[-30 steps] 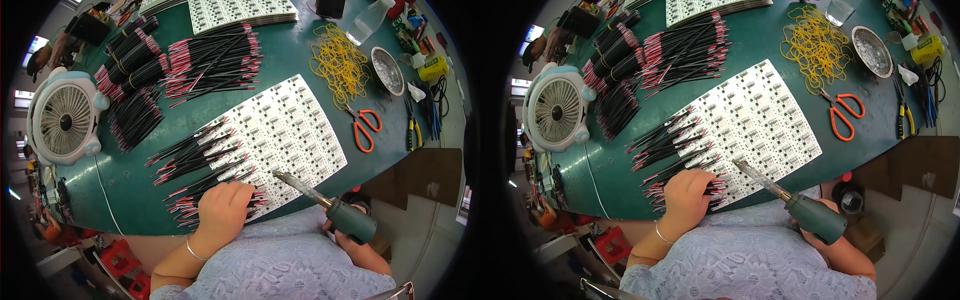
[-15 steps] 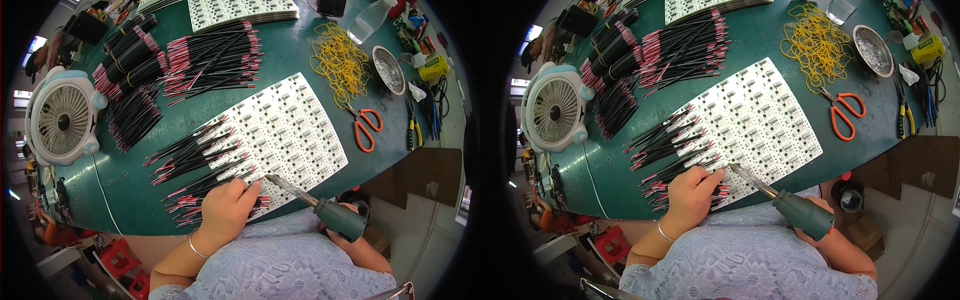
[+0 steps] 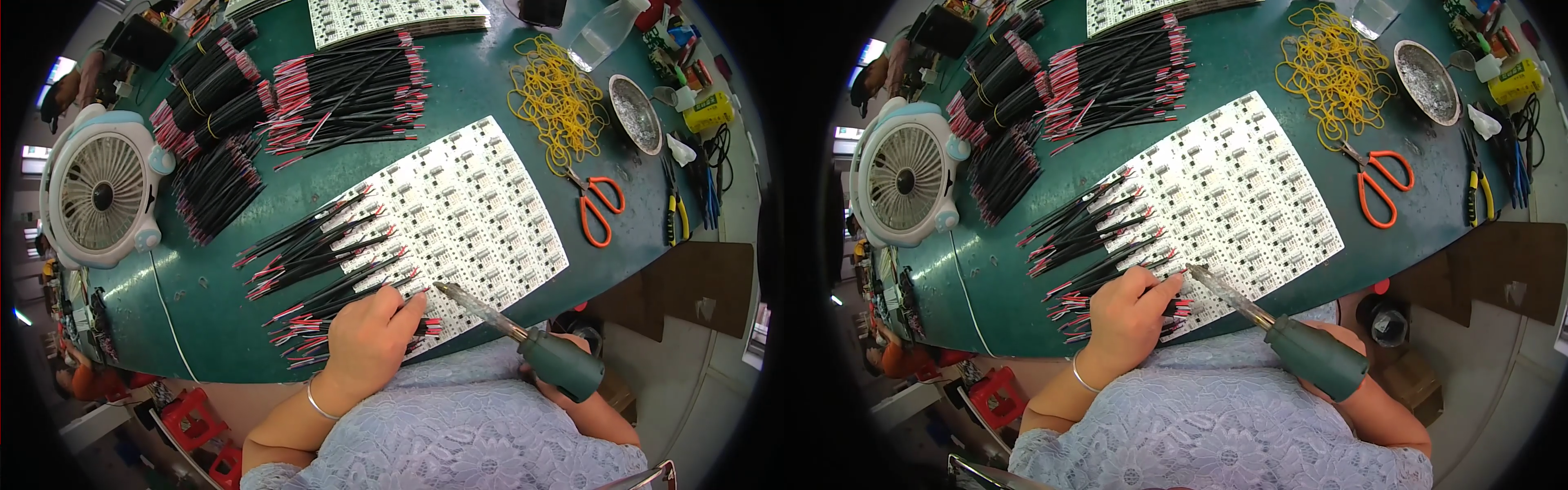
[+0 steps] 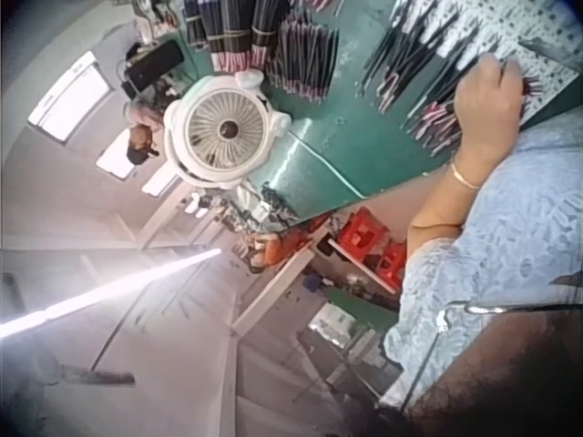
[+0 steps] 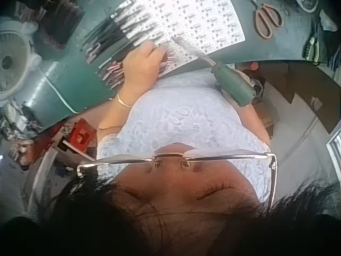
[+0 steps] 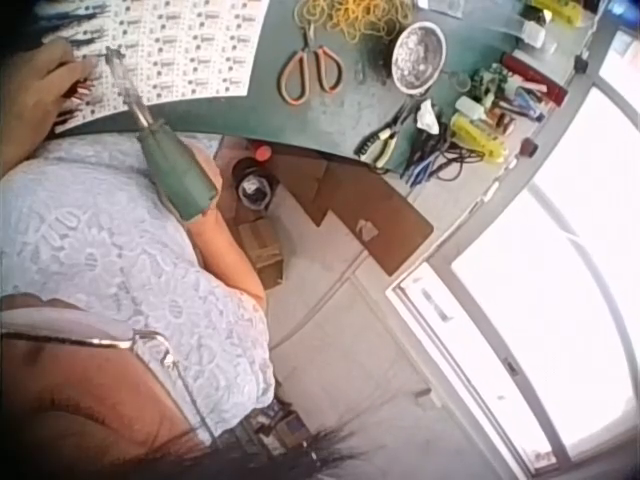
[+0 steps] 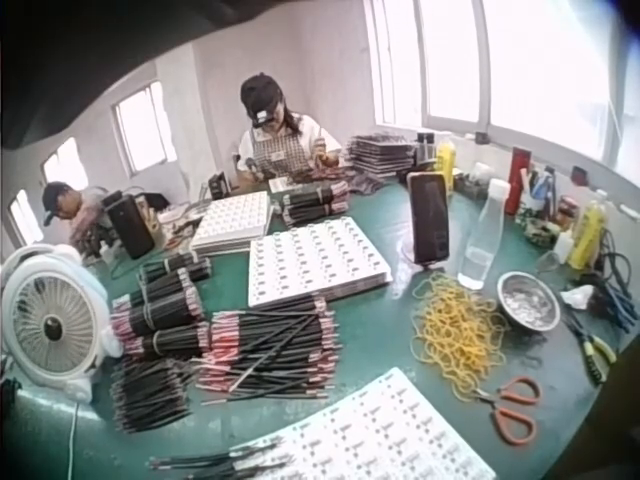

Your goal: The person positions wire ends onto a circuit board panel by hand and solders them in place using a soldering tool.

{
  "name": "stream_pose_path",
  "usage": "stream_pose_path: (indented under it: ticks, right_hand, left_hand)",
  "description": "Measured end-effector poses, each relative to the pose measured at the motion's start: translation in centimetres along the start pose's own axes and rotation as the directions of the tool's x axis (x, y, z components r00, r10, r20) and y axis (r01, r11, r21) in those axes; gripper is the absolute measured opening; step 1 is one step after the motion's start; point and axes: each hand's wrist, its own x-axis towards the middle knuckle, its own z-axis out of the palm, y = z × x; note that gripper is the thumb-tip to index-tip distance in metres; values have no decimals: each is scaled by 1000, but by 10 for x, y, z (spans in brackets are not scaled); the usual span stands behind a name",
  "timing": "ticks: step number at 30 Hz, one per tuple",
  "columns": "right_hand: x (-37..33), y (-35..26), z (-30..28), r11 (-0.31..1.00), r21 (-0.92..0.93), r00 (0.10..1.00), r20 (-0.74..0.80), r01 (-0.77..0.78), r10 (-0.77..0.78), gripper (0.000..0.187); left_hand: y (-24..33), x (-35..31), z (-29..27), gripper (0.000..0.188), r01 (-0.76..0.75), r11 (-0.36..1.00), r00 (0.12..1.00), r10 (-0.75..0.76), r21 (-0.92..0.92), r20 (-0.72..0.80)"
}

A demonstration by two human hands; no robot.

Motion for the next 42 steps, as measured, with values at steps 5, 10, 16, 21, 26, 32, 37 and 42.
stream_pose_path:
  ticks: [5,10,16,21,26,32,37,42]
  right_hand:
    - [-15,6,-4,980,139,989,55,-142,135,20]
    - [-13,9,0,997,-16,996,31,-78,78,34]
    - [-11,8,1,987,-103,990,-62,123,-130,17]
    - [-2,-1,-7,940,-281,981,47,195,-190,11]
    - [-12,0,-7,997,26,995,74,-74,72,16]
    - [-28,12,-4,998,12,996,60,-69,68,20]
    - [-29,15,-2,992,-33,988,86,-125,127,21]
    - [-14,17,1,964,-129,972,-5,231,-234,14]
  left_hand:
    - [-3,-2,0,25,20,998,1000,-19,-54,15]
    - [-2,0,-2,40,81,989,997,-79,-123,15]
    - [-3,1,-2,37,70,989,998,-70,-133,6]
    - [-3,2,-1,36,72,989,997,-71,-131,11]
    - [-4,1,-1,36,70,989,997,-71,-132,-3]
    - [-8,1,0,43,74,978,996,-80,-194,-26]
    - [-8,2,0,44,69,981,998,-70,-180,-1]
    - [-8,2,-1,43,62,984,998,-62,-169,2]
